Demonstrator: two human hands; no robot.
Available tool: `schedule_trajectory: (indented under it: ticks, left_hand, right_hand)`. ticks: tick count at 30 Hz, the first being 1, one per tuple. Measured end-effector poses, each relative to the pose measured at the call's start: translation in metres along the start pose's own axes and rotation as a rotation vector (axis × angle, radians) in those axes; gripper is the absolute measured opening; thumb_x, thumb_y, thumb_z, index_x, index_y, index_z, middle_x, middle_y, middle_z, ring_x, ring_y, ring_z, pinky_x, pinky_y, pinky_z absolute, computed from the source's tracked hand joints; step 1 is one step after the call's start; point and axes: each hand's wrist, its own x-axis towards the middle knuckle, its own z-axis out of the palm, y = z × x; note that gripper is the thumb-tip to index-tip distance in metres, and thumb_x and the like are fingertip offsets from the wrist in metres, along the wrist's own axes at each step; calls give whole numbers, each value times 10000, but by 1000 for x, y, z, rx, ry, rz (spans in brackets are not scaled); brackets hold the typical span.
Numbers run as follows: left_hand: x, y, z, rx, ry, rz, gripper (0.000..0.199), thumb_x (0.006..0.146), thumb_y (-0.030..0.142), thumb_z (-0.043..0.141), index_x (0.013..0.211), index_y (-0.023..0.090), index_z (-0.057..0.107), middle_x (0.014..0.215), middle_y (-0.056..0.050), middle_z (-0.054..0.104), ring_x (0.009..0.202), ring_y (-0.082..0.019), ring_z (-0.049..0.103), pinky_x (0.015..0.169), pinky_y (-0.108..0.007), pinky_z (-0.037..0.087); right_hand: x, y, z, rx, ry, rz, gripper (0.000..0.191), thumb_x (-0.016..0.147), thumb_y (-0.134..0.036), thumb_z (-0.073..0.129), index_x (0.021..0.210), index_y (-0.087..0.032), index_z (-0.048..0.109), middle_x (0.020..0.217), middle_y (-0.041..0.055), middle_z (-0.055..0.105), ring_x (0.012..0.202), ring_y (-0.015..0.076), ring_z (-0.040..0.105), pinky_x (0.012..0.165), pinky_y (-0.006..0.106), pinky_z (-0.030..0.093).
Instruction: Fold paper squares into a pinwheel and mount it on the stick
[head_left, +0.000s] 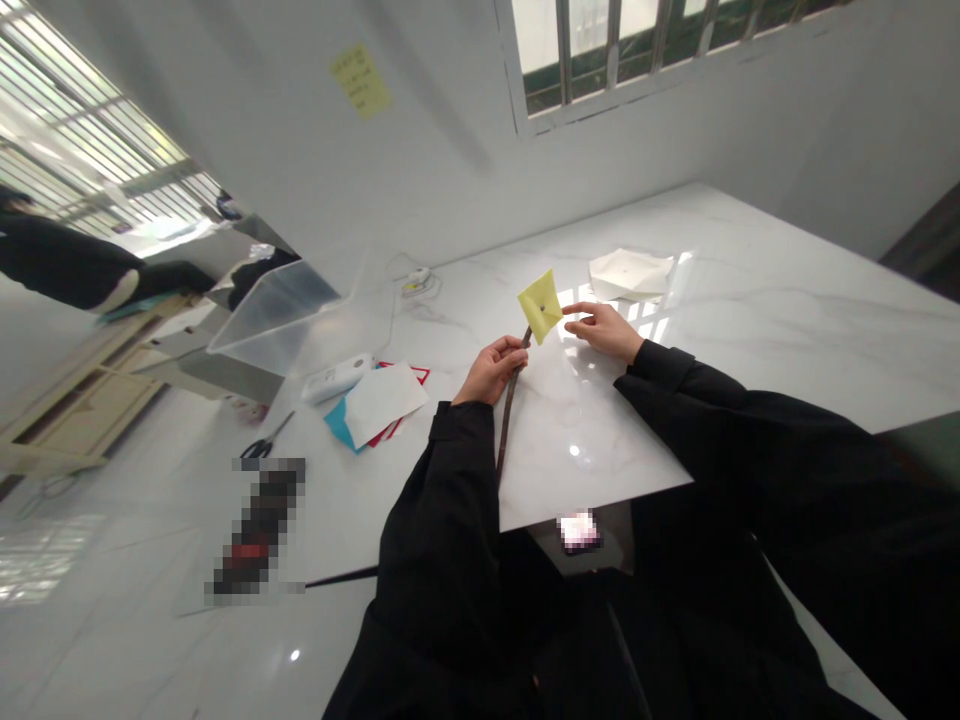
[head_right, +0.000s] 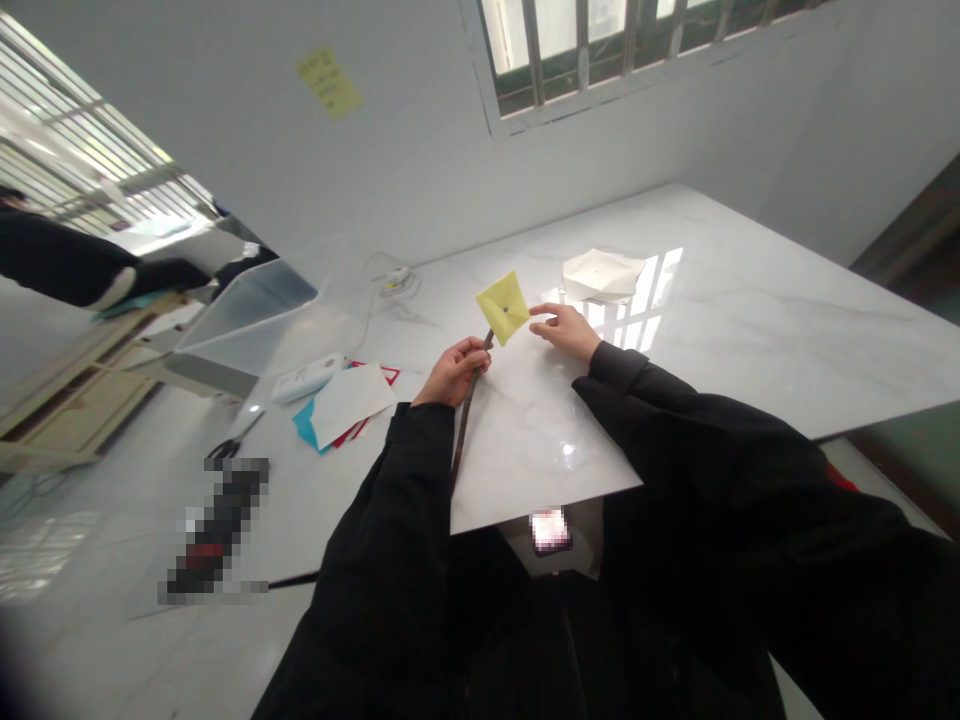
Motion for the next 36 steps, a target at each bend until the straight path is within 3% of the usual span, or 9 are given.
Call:
schedule_trajectory:
  ticks: [4, 6, 9, 11, 19, 25, 31, 34, 36]
  left_hand:
    - [1, -1, -1, -6, 9, -1, 447, 668, 412, 936, 930, 149, 688, 733, 2, 625, 661, -100, 526, 658, -252, 396]
    - [1, -2, -1, -13, 15, 4, 458, 668, 418, 938, 937, 146, 685, 735, 1, 622, 662, -100, 528, 661, -253, 396]
    - [1, -2, -1, -24, 24, 11, 466, 663, 414, 943, 939, 143, 683, 744, -1, 625, 662, -96, 528, 662, -250, 398]
    - [1, -2, 0, -23, 25, 9, 463, 663, 410, 944, 934, 144, 681, 747, -1, 628, 660, -94, 527, 659, -248, 398]
    - [0, 0, 1, -28, 22, 13, 434, 682, 398, 935, 915, 150, 666, 732, 8, 618, 651, -90, 522, 652, -246, 399]
    - [0, 0, 1, -41, 28, 6, 452, 674, 413, 940, 915, 155, 658, 729, 11, 621, 657, -91, 529, 657, -246, 403]
    - [1, -2, 0, -44, 32, 7, 457, 669, 408, 944, 915, 156, 653, 729, 14, 622, 655, -89, 530, 660, -245, 405]
    - [1, -3, -1, -49, 36, 8, 461, 664, 409, 947, 908, 154, 651, 726, 13, 617, 644, -86, 524, 651, -246, 403]
    - [1, -3, -1, -50, 34, 10, 460, 666, 408, 947, 908, 153, 649, 725, 12, 614, 646, -86, 525, 651, -247, 403]
  right_hand:
    - [0, 0, 0, 10, -27, -2, 475, 840, -364, 747, 1238, -108, 718, 594, -32, 566, 569, 118, 452, 591, 259, 383]
    - [1, 1, -1, -4, -48, 3, 396, 896, -452, 704, 1067, -101, 768, 565, -28, 529, 547, 110, 428, 575, 260, 350]
    - [3, 3, 0, -17, -73, 28, 644, 971, -677, 541, 681, -126, 702, 486, -19, 430, 494, 102, 377, 552, 278, 305]
    - [4, 4, 0, -6, -68, 40, 734, 958, -773, 484, 607, -148, 643, 459, -24, 386, 472, 99, 354, 542, 284, 288]
    - [5, 8, 1, 15, -69, 3, 715, 931, -797, 514, 788, -126, 716, 510, -41, 404, 465, 91, 324, 516, 268, 265]
    - [11, 17, 2, 4, 30, -4, 566, 964, -653, 603, 1114, -121, 724, 605, -26, 535, 488, 95, 407, 517, 242, 320]
    - [9, 16, 4, 52, 41, 13, 653, 969, -602, 635, 1400, -113, 632, 640, -15, 566, 556, 129, 524, 538, 238, 371]
    - [7, 13, 3, 37, 27, 9, 707, 959, -674, 603, 1362, -97, 665, 597, -26, 548, 516, 118, 471, 539, 250, 359]
    - [7, 11, 2, -7, -31, 5, 736, 955, -762, 518, 1109, -90, 775, 527, -25, 495, 487, 110, 420, 540, 261, 345]
